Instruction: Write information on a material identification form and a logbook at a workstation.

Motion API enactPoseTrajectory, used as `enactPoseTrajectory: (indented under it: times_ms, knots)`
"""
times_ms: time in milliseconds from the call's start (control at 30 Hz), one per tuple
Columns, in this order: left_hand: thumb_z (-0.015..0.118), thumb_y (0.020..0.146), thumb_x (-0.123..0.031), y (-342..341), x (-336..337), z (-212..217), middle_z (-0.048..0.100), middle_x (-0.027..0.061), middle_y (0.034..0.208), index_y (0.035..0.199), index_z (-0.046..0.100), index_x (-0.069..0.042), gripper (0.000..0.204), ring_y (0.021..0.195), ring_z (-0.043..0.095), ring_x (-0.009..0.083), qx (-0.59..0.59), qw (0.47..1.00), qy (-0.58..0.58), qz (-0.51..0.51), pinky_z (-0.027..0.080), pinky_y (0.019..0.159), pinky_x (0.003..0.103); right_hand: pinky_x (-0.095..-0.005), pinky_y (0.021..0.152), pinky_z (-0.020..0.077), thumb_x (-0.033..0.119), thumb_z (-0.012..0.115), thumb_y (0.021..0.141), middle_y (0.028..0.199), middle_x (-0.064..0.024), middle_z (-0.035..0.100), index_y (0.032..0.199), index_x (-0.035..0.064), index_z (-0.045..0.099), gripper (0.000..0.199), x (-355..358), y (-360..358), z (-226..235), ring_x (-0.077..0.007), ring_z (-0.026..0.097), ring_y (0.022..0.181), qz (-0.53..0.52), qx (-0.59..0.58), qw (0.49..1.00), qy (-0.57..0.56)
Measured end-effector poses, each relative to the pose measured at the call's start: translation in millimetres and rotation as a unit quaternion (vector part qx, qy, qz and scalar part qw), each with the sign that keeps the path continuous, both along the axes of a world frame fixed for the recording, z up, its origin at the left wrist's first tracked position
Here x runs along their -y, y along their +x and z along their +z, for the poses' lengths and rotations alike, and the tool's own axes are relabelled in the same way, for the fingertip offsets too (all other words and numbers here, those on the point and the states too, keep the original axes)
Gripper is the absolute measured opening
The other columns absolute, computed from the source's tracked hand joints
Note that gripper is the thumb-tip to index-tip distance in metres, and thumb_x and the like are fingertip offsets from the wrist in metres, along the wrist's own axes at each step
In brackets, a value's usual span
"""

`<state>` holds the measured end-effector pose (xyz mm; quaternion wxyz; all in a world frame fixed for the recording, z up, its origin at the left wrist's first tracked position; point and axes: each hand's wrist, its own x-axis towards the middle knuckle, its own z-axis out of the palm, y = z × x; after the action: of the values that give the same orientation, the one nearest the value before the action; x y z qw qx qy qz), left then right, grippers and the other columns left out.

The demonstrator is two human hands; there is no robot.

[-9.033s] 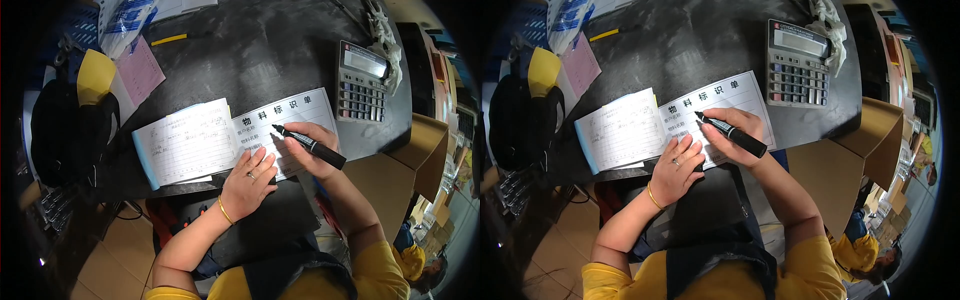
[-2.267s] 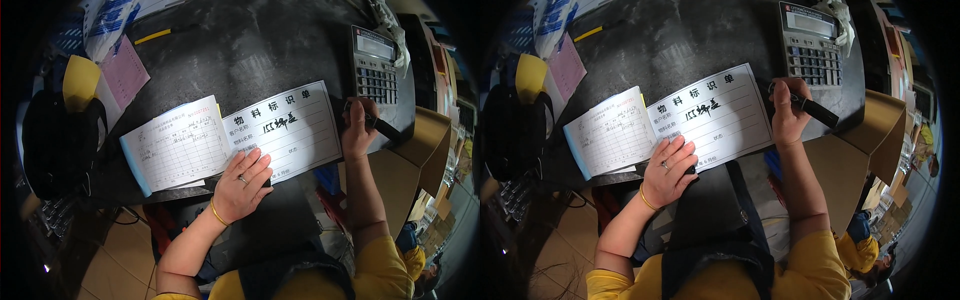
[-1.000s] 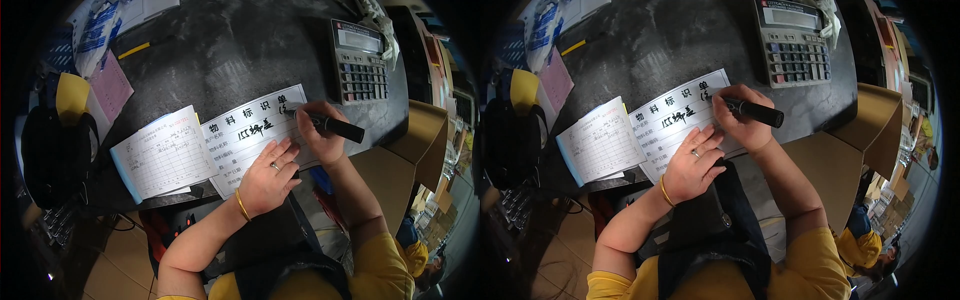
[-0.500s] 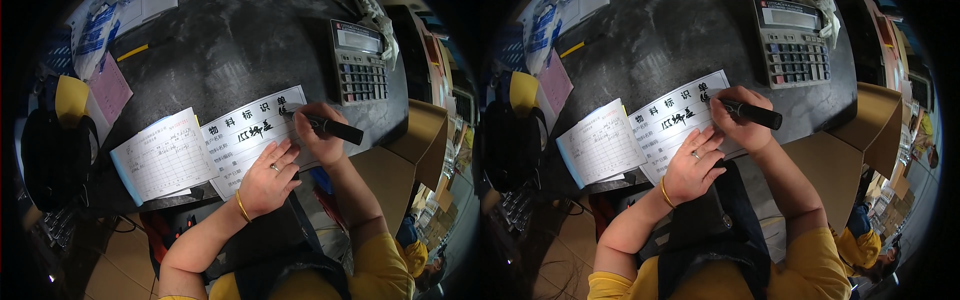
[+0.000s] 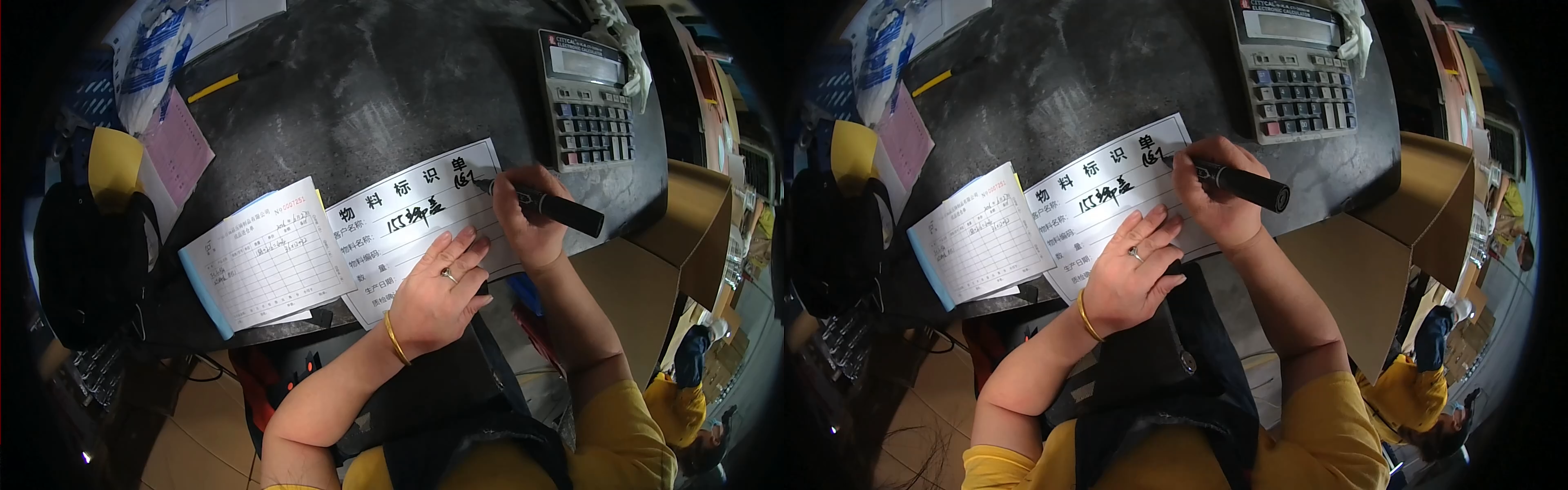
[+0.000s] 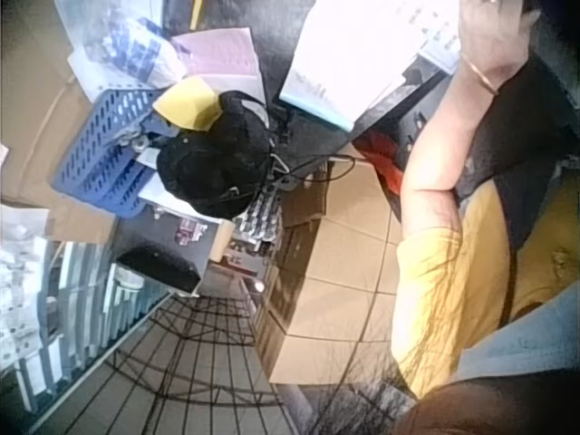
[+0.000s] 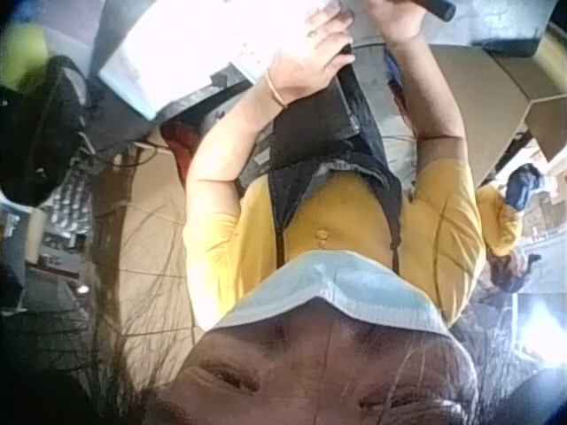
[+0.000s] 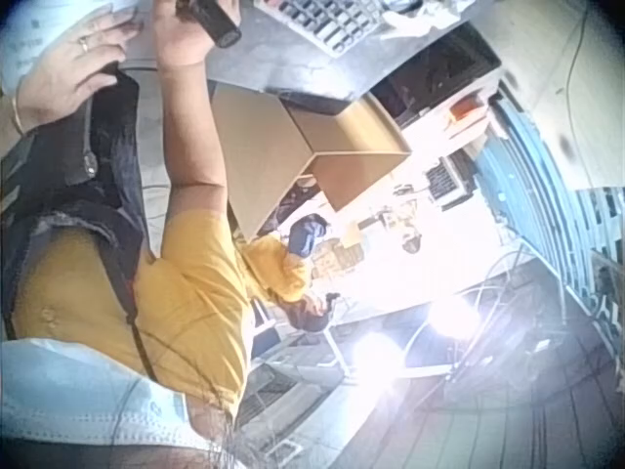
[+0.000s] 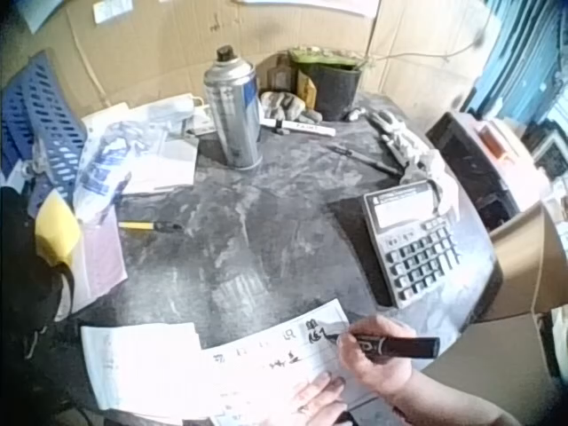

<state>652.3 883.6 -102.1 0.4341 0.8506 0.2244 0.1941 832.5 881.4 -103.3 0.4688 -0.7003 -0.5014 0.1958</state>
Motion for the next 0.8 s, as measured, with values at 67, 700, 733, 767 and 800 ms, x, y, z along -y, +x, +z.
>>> enactPoseTrajectory:
  times_ms: [67, 700, 733, 767, 800]
  knots:
    - [0.069, 0.078, -0.02, 0.3, 0.0, 0.0, 0.06, 0.0153, 0.122, 0.095, 0.063, -0.003, 0.025, 0.128, 0.046, 0.0343, -0.003, 1.0, -0.001, -0.002, 0.035, 0.106, 0.049, -0.0269, 0.052, 0.0467, 0.004, 0.069, 0.078, 0.064, -0.0064, 0.063, 0.076, 0.0033, 0.061, 0.008, 0.0, -0.3, 0.0, -0.0144, 0.059, 0.054, 0.007, 0.003, 1.0, 0.013]
    - [0.068, 0.08, -0.022, 0.9, 0.6, -0.9, 0.06, 0.0145, 0.122, 0.095, 0.063, -0.003, 0.025, 0.127, 0.047, 0.034, 0.0, 1.0, 0.008, 0.005, 0.035, 0.106, 0.048, -0.0262, 0.052, 0.0463, 0.004, 0.068, 0.079, 0.064, -0.0064, 0.063, 0.077, 0.0024, 0.062, 0.007, 1.9, -3.1, -6.6, -0.014, 0.059, 0.054, -0.045, -0.061, 0.997, 0.007]
    - [0.068, 0.08, -0.022, 1.0, 0.3, -0.9, 0.06, 0.0145, 0.121, 0.095, 0.063, -0.003, 0.025, 0.127, 0.047, 0.034, 0.0, 1.0, 0.011, 0.006, 0.035, 0.106, 0.048, -0.0262, 0.052, 0.0463, 0.004, 0.068, 0.079, 0.064, -0.0062, 0.063, 0.077, 0.0026, 0.062, 0.007, 1.5, -3.5, -6.6, -0.0139, 0.059, 0.053, -0.054, -0.081, 0.995, 0.006]
    - [0.068, 0.08, -0.022, 1.1, 0.5, -1.1, 0.06, 0.0145, 0.121, 0.095, 0.063, -0.003, 0.025, 0.127, 0.047, 0.034, 0.0, 1.0, 0.011, 0.006, 0.035, 0.106, 0.048, -0.0262, 0.052, 0.0463, 0.004, 0.068, 0.079, 0.064, -0.0062, 0.063, 0.077, 0.0026, 0.062, 0.007, 1.4, -2.7, -5.3, -0.0139, 0.059, 0.053, -0.054, -0.08, 0.995, 0.006]
    - [0.067, 0.08, -0.023, 0.8, 0.8, -1.5, 0.06, 0.0145, 0.121, 0.095, 0.064, -0.003, 0.025, 0.127, 0.047, 0.0341, 0.0, 1.0, 0.011, 0.005, 0.035, 0.106, 0.048, -0.0262, 0.052, 0.0463, 0.004, 0.068, 0.078, 0.064, -0.0061, 0.063, 0.077, 0.0027, 0.062, 0.007, 1.2, -1.8, -3.3, -0.014, 0.059, 0.053, -0.041, -0.04, 0.998, 0.009]
